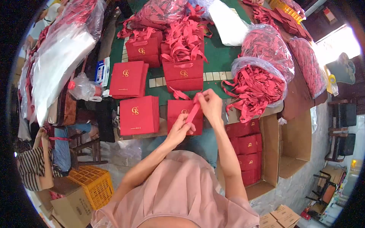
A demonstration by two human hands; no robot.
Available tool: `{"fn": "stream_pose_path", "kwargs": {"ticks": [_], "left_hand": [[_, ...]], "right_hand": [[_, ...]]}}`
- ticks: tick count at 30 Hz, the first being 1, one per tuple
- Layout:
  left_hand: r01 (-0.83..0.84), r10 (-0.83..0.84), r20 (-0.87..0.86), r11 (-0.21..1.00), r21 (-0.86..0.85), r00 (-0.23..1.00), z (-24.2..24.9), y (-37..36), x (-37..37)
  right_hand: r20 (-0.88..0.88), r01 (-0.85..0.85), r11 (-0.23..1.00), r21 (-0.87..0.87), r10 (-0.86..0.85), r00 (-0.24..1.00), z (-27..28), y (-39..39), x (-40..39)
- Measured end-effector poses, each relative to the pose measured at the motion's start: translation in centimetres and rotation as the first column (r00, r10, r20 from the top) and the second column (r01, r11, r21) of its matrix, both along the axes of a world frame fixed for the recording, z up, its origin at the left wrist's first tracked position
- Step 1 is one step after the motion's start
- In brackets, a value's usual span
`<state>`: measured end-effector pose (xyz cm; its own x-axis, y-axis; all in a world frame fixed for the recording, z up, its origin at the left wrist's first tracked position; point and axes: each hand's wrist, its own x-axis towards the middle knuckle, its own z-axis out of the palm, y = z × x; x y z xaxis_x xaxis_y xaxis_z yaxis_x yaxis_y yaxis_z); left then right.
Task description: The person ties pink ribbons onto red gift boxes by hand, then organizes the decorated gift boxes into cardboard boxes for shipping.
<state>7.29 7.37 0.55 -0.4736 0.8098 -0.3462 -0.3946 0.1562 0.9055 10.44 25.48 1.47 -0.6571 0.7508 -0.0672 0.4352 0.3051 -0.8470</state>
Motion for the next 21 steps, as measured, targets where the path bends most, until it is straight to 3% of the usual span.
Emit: {"fn": "stream_pose_path", "kwargs": {"ticks": [3, 5, 7, 8, 10, 11, 13, 15, 18, 20, 21], "left_hand": [[0.075, -0.076, -0.063, 0.997, -0.019, 0.995, -0.5, -1.4, -1.3], [-0.008, 0.008, -0.019, 0.999, -0.032, 1.000, -0.8, -1.5, -2.0], [-0.074, 0.074, 0.024, 0.997, -0.028, 0.997, -0.9, -1.5, -3.0], [-0.080, 0.084, 0.058, 0.995, -0.063, 0.995, -1.0, -1.5, -3.4], [-0.080, 0.092, 0.145, 0.993, -0.085, 0.985, -0.6, -1.2, -4.0], [-0.077, 0.088, 0.147, 0.994, -0.084, 0.985, -0.6, -1.0, -3.9], [-0.106, 0.101, 0.071, 0.992, 0.063, 0.992, 0.0, -0.8, -3.7], [-0.113, 0.111, 0.121, 0.994, 0.007, 0.986, 0.0, -0.9, -3.7], [-0.099, 0.099, -0.032, 0.995, 0.011, 0.995, -0.6, -1.1, -4.2], [-0.140, 0.116, -0.395, 0.990, -0.031, 0.911, 0.0, -1.1, -4.4], [-0.165, 0.102, -0.458, 0.981, -0.098, 0.883, 0.9, -1.0, -4.7]], "right_hand": [[-0.006, 0.015, 0.992, 0.127, -0.014, 1.000, -0.7, 1.2, 0.9], [-0.024, 0.002, 0.982, 0.188, 0.002, 1.000, 0.1, 0.8, 1.5], [-0.220, -0.007, 0.929, 0.370, 0.095, 0.971, 2.7, -0.4, 1.9], [-0.149, -0.204, 0.886, 0.417, 0.288, 0.946, 3.6, -0.5, 2.6], [-0.188, -0.433, 0.801, 0.414, 0.540, 0.820, 4.9, -2.2, 3.2], [-0.223, -0.490, 0.788, 0.373, 0.589, 0.777, 5.2, -3.3, 3.2], [-0.105, -0.563, 0.788, 0.248, 0.599, 0.793, 5.2, -4.9, 3.5], [-0.108, -0.552, 0.792, 0.262, 0.592, 0.799, 4.2, -5.1, 3.5], [-0.121, -0.551, 0.811, 0.195, 0.577, 0.807, 3.0, -5.1, 3.3], [-0.225, -0.425, 0.901, 0.080, 0.432, 0.873, 2.5, -5.5, 3.0], [-0.224, -0.424, 0.902, 0.079, 0.430, 0.874, 2.0, -5.3, 2.8]]}}
